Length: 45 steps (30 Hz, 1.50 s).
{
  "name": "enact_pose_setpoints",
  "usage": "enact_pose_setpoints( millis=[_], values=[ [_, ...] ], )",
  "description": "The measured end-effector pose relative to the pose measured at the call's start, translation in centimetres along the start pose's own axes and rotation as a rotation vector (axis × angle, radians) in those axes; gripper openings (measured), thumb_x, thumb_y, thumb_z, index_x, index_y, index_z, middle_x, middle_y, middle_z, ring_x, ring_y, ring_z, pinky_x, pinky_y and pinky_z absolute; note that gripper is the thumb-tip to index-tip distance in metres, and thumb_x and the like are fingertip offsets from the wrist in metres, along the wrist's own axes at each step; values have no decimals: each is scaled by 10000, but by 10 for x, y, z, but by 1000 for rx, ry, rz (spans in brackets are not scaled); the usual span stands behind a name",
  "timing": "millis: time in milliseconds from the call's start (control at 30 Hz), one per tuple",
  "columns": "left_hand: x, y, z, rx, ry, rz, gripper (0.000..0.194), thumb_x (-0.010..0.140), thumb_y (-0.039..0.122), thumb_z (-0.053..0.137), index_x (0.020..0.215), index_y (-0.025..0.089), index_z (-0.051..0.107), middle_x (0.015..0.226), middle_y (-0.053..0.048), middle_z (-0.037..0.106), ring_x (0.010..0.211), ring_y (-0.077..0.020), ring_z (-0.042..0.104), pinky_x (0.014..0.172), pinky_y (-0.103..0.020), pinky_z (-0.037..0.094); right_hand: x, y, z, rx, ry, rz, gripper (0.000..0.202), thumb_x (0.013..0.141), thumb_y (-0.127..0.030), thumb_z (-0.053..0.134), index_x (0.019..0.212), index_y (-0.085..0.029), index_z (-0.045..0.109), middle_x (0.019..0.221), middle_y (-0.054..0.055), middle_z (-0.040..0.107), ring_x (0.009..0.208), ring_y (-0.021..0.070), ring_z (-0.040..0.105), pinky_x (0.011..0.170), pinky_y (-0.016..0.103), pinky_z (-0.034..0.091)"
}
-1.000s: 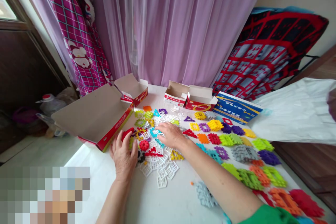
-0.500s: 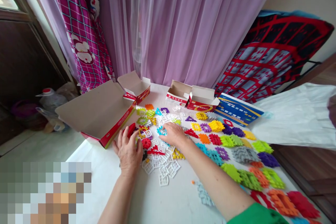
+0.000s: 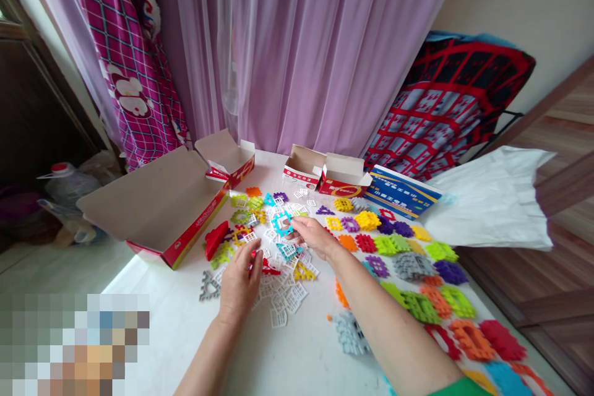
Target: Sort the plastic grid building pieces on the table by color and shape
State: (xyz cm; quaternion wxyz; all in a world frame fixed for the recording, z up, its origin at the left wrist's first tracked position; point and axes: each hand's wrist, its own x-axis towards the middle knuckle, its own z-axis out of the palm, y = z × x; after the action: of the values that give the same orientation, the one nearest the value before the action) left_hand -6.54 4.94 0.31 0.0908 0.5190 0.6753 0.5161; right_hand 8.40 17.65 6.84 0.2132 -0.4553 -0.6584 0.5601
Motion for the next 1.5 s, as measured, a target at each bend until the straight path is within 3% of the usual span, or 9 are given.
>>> enact_pose_setpoints(
  millis=[133,333,433,533,733,933,1200,1367,1500],
  values=[
    [-5,20,6,-364,-151,-300,524,793,589,551,1110,186,657,875,-72,735,615,-149,629,578,-274,511,-23,1,-1,92,-80,-38,236,883,-336,523,894,-168,689,838,28,716,652,103,642,520,181,429],
    [-12,52,2,-640,-343,-572,625,655,707,634,941,152,659,448,64,514,331,-41,318,374,-169,212,-60,7,0,-34,-99,-131,230,889,-321,509,783,-182,658,629,-26,630,595,119,618,529,208,445],
    [-18,63,1,-644,-391,-597,606,591,703,690,834,150,642,434,59,510,331,-31,308,375,-157,173,-88,9,1,-138,89,-152,182,876,-295,525,946,-203,665,717,-14,675,659,137,641,608,238,489],
    [-23,74,1,-625,-384,-628,640,526,703,731,826,147,633,429,55,515,338,-30,310,372,-150,179,-122,9,2,-309,323,-199,318,800,-302,638,1111,-240,626,946,11,717,802,157,662,757,274,508],
    [-37,108,9,-608,-390,-627,654,484,670,773,854,158,602,478,41,547,382,-61,407,365,-152,234,-165,13,-1,-362,487,-252,609,691,-338,748,1262,-271,547,1063,15,694,840,166,654,814,292,506],
    [-46,128,10,-491,-460,-507,676,522,662,767,970,176,621,664,-9,630,583,-155,608,386,-174,326,-184,27,-19,-285,422,-267,536,767,-222,636,1290,-309,557,946,-29,702,705,126,632,704,233,493],
    [-35,134,4,-267,-603,-379,681,516,674,761,976,180,668,618,-1,622,573,-160,589,383,-188,313,-201,37,-35,-371,399,-380,562,809,-112,513,1327,-325,561,1074,12,690,928,164,642,832,269,494],
    [-66,157,29,-343,-660,-411,553,543,627,761,855,186,641,688,-4,650,627,-175,648,407,-194,361,-209,55,-50,-89,678,-260,372,794,-163,576,1157,-228,625,1020,30,705,765,138,649,730,263,530],
    [-93,172,63,-490,-590,-579,545,505,620,770,783,180,609,633,27,607,544,-126,606,402,-179,340,-228,73,-57,-198,800,-255,304,778,-239,615,1077,-199,650,1060,77,686,819,174,648,771,320,536]
  ],
)
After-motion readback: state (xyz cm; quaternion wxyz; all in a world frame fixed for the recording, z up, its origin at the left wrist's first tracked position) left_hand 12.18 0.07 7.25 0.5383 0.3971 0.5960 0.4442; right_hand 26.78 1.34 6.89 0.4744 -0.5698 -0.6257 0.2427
